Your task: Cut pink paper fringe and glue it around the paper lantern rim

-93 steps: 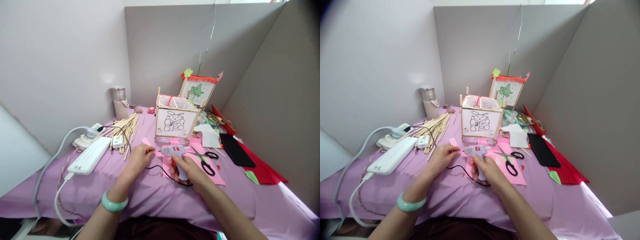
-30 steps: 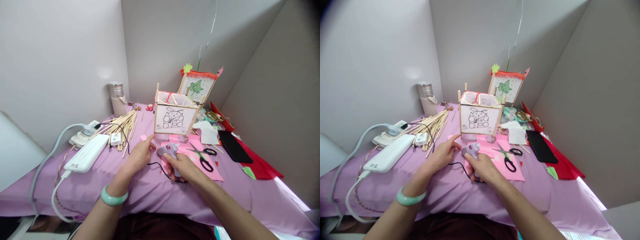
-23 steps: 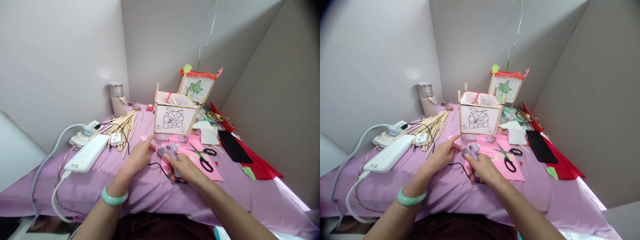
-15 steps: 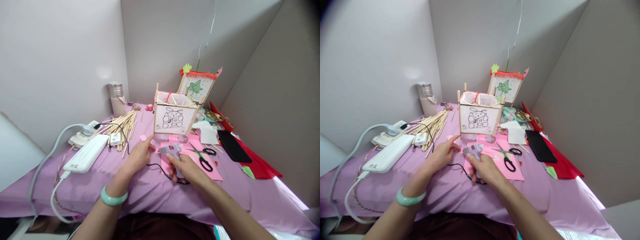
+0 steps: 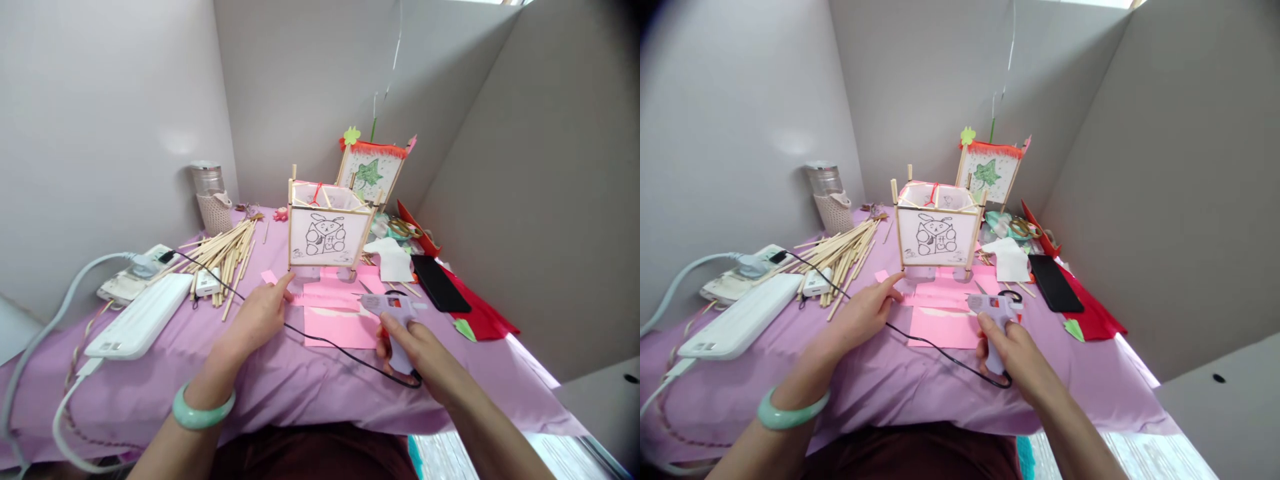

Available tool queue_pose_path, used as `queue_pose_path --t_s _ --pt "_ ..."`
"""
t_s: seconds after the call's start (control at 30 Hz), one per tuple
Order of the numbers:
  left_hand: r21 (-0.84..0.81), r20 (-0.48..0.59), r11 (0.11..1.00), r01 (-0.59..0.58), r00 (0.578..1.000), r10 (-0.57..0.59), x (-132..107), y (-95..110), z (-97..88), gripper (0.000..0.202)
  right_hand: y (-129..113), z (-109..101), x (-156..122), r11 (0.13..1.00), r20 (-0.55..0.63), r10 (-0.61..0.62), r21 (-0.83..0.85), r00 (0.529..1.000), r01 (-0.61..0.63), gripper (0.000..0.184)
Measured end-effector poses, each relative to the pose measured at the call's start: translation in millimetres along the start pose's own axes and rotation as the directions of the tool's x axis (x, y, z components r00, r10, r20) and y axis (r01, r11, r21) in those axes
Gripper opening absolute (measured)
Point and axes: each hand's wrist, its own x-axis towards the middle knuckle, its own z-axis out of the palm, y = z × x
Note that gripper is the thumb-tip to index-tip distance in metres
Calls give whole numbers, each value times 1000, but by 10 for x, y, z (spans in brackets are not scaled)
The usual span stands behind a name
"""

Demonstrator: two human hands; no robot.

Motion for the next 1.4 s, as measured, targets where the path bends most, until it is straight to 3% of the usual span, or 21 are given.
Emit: queue_pose_path --t_s 0.33,0.7,1.03,1.17,1.27,1.4 --pt "47 39 999 -3 999 1 31 -1 -13 56 49 64 24 999 -77 38 9 996 -37 43" --pt "90 69 996 21 997 -27 33 51 -52 54 54 38 37 998 -58 36 -53 998 -39 52" --pt "86 33 996 33 999 -36 17 74 -59 52 67 15 -45 972 -116 49 -223 992 -74 56" --pt "76 -76 997 19 997 -13 15 87 -50 48 47 77 -134 974 -127 -87 -218 988 58 57" --pt "39 -220 999 0 976 8 13 141 -84 40 -65 230 -127 966 -202 -246 -135 948 222 55" --pt "-22 -337 1000 -8 941 1 -5 182 -199 31 -285 511 -8 950 -128 -311 -25 942 311 55"
